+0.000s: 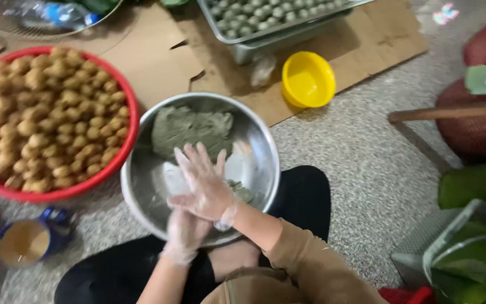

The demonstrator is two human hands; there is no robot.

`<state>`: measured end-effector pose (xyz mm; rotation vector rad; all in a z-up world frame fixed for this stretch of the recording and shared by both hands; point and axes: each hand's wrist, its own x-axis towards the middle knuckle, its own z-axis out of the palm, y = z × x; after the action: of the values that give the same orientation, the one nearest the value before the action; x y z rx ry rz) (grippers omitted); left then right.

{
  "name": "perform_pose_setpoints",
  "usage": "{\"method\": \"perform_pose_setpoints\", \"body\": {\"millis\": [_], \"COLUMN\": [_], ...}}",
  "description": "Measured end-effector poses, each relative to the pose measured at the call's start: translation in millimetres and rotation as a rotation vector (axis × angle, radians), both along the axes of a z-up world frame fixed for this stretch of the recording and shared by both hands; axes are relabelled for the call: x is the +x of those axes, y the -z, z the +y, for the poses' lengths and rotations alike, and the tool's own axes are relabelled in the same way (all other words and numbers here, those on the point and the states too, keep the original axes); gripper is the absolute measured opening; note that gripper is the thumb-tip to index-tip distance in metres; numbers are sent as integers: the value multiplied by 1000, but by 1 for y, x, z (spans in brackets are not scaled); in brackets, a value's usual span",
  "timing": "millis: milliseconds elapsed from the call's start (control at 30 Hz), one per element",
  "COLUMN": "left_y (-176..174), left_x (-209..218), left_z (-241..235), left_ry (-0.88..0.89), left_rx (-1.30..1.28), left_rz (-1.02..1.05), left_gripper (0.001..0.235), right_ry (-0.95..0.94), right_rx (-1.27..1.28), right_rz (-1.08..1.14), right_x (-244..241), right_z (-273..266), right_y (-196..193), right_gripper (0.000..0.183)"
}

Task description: Preparing stuffed dough balls by placing a filling inside green dough and rolling it into a sphere

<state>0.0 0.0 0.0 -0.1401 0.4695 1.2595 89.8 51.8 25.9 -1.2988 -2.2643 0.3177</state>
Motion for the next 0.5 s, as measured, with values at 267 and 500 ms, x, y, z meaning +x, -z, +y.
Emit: {"method": "perform_pose_setpoints", "body": {"millis": [267,500], "left_y": [2,-62], "left_x": [8,-22], "left_z": [11,30], "left_ry": [325,7], "left_rx": [331,46], "left_rz": [-192,315], "left_gripper": [113,97], "right_ry": [-250,-280], "right_rx": [-156,-225], "right_rz": [75,115], "right_x": [-3,-4], "right_z": [-18,-30], "right_y": [-36,-42], "right_gripper": [96,103]}}
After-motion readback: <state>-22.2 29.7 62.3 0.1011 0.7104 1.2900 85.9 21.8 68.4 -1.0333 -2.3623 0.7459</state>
